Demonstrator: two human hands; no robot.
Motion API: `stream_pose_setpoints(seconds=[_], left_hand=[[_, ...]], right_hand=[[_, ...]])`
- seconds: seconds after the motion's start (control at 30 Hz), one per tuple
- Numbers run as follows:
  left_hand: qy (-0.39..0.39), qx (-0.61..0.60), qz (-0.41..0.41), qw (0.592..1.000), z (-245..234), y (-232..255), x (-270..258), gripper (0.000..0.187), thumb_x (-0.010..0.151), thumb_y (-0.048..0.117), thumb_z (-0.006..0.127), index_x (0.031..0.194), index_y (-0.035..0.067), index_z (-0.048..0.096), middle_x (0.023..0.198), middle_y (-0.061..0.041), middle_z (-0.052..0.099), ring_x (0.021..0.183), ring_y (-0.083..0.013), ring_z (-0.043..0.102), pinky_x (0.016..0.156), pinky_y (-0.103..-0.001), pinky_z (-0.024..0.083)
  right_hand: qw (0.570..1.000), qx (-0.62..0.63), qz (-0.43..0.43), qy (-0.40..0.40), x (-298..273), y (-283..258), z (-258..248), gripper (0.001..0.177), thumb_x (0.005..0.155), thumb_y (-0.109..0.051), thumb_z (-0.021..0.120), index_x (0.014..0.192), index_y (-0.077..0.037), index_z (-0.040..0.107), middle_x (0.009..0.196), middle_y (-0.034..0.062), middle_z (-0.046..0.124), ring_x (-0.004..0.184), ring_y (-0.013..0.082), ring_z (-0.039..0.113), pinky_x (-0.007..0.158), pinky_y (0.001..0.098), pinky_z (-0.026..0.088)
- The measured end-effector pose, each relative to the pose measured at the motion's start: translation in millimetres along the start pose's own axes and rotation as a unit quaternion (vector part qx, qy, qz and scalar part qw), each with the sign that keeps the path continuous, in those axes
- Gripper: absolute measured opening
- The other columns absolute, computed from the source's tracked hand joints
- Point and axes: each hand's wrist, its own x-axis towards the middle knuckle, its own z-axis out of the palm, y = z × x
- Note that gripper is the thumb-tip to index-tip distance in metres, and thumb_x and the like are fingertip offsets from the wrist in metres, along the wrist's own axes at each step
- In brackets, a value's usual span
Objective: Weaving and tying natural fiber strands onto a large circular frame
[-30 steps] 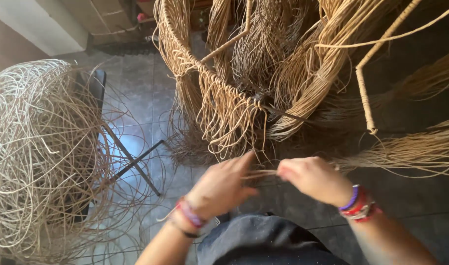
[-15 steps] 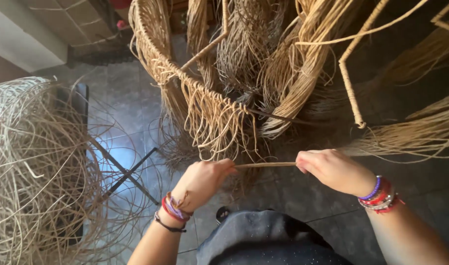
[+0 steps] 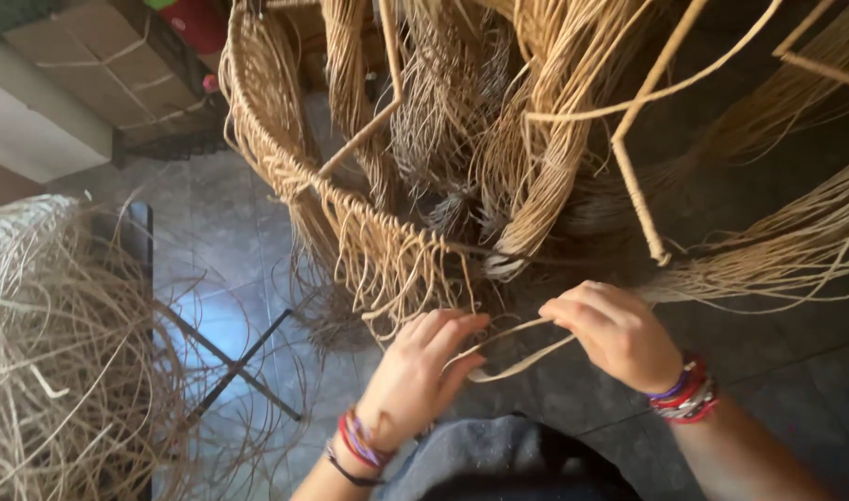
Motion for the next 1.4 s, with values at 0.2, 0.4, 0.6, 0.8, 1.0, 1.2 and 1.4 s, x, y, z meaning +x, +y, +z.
stream_pose_setpoints(seconds=[0.2, 0.4, 0.6, 0.8, 1.0, 1.2, 1.4], left_hand=[[0.219, -0.019, 0.179, 0.959, 18.3, 19.0, 15.1, 0.027, 0.105, 0.016, 0.048, 0.102, 0.002, 0.070, 0.098, -0.011, 0.064, 0.080, -0.0262, 0.062, 0.071, -0.036, 0.052], [0.111, 0.012, 0.097, 0.989, 70.8, -5.6, 41.6, 0.028, 0.102, 0.007, 0.052, 0.127, 0.001, 0.063, 0.117, -0.017, 0.060, 0.096, -0.0344, 0.059, 0.088, -0.044, 0.047], [0.132, 0.124, -0.060, 0.982, 95.9, -26.0, 62.2, 0.067, 0.101, 0.026, 0.053, 0.153, -0.012, 0.032, 0.119, -0.023, 0.059, 0.098, -0.0386, 0.057, 0.090, -0.045, 0.049], [0.157, 0.048, -0.107, 0.981, 98.8, -28.1, 71.6, 0.009, 0.098, 0.021, 0.060, 0.093, 0.017, 0.065, 0.082, -0.003, 0.068, 0.066, -0.0263, 0.066, 0.060, -0.040, 0.050], [0.031, 0.005, -0.035, 0.999, 90.3, -10.4, 51.0, 0.026, 0.098, 0.020, 0.063, 0.075, 0.012, 0.055, 0.071, -0.005, 0.056, 0.063, -0.0279, 0.057, 0.054, -0.043, 0.045], [0.035, 0.015, 0.220, 0.975, 39.6, 18.3, 66.9, 0.017, 0.098, 0.017, 0.066, 0.106, 0.001, 0.066, 0.127, -0.013, 0.058, 0.114, -0.0353, 0.059, 0.086, -0.047, 0.047], [0.113, -0.021, 0.062, 0.991, 55.0, 16.6, 100.4, 0.012, 0.105, 0.014, 0.058, 0.095, 0.009, 0.053, 0.073, -0.003, 0.052, 0.062, -0.0221, 0.057, 0.059, -0.036, 0.046]], right_hand=[[0.974, 0.069, 0.010, 0.214, 18.3, -1.9, 10.8, 0.026, 0.105, -0.006, 0.044, 0.107, 0.002, 0.069, 0.072, 0.0062, 0.063, 0.056, 0.0160, 0.057, 0.056, 0.0293, 0.048], [0.965, -0.105, 0.161, 0.177, 63.8, -13.5, 8.8, 0.020, 0.103, -0.006, 0.058, 0.120, -0.004, 0.067, 0.115, 0.0085, 0.076, 0.092, 0.0226, 0.077, 0.081, 0.0333, 0.060], [0.947, -0.245, 0.208, 0.017, 66.3, -17.9, 11.7, 0.008, 0.097, -0.010, 0.064, 0.099, -0.018, 0.065, 0.078, -0.0005, 0.059, 0.057, 0.0206, 0.062, 0.046, 0.0369, 0.048], [0.979, -0.035, 0.172, 0.099, 16.0, -20.4, 22.1, 0.054, 0.102, -0.009, 0.063, 0.151, 0.000, 0.042, 0.101, 0.0065, 0.068, 0.080, 0.0160, 0.066, 0.081, 0.0325, 0.056], [0.907, 0.279, 0.291, 0.121, -32.4, -13.9, 31.0, 0.041, 0.100, -0.008, 0.055, 0.140, -0.004, 0.059, 0.087, 0.0014, 0.069, 0.055, 0.0085, 0.052, 0.048, 0.0217, 0.048], [0.907, 0.373, 0.191, -0.049, -26.2, 8.2, 3.5, 0.039, 0.104, -0.017, 0.050, 0.137, 0.002, 0.060, 0.134, 0.0141, 0.069, 0.118, 0.0263, 0.069, 0.098, 0.0370, 0.055], [0.998, -0.047, 0.043, 0.016, -13.1, 11.3, 5.9, 0.021, 0.096, -0.012, 0.067, 0.079, -0.006, 0.055, 0.072, 0.0060, 0.047, 0.061, 0.0237, 0.051, 0.053, 0.0364, 0.042]])
